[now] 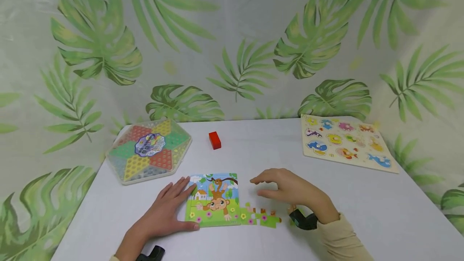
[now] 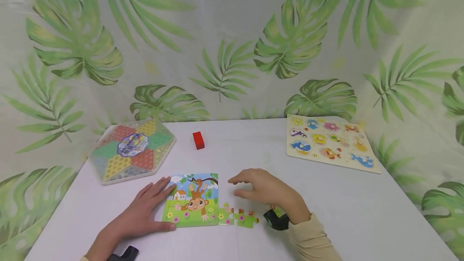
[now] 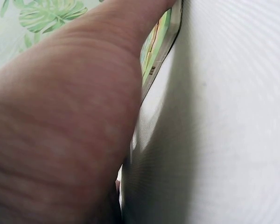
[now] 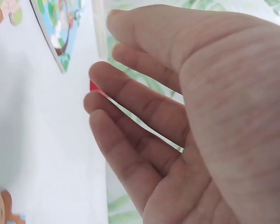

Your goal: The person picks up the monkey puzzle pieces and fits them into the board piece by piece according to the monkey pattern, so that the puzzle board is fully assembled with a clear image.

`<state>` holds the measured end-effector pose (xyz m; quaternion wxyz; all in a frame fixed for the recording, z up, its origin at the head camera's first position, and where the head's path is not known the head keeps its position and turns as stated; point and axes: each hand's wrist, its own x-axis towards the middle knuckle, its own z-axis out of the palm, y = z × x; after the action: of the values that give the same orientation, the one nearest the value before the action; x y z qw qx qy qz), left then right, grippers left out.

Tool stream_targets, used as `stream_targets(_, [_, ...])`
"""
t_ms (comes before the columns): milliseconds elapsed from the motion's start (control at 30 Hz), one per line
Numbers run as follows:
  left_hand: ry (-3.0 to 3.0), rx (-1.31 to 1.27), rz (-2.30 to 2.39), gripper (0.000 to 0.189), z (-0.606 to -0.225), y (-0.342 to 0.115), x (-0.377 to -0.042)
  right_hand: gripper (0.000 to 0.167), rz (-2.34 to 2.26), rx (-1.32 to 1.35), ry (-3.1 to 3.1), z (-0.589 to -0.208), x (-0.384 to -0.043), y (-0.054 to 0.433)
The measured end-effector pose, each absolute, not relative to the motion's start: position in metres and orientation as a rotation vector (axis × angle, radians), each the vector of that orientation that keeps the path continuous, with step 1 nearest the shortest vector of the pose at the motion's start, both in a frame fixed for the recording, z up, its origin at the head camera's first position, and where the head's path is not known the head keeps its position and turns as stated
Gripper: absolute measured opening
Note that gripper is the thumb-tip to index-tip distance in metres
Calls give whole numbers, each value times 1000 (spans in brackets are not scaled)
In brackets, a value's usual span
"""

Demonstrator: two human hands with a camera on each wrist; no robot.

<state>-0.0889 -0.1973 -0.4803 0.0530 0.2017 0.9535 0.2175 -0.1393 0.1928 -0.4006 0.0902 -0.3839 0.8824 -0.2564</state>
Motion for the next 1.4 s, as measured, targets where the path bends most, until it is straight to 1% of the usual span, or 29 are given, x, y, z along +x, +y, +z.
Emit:
stream_targets(233, [2887,602,653,117,-480,-196,-90,35,-767,-1106,2643,-400,-143,205])
stream_targets(533, [2889,606,657,117,-478,-194,-89,42,-824,-989,2612,-399,-147,221])
stream_targets(800, [2912,622,649,117,-478,-194,-88,44,-842,-969,2621,-403,-155,235])
stream_targets(1100, [2902,601,652,117,-480,-195,-86,50,-846,-820,2581,-411,-162,246])
stream_targets(1200, [2897,594,650,117,-481,-196,-86,49,-862,-807,2573,-414,-164,249])
stream_targets(1400, [2900,597,635,117,-481,-195,-88,42,-934,-769,2530,-422,-168,258])
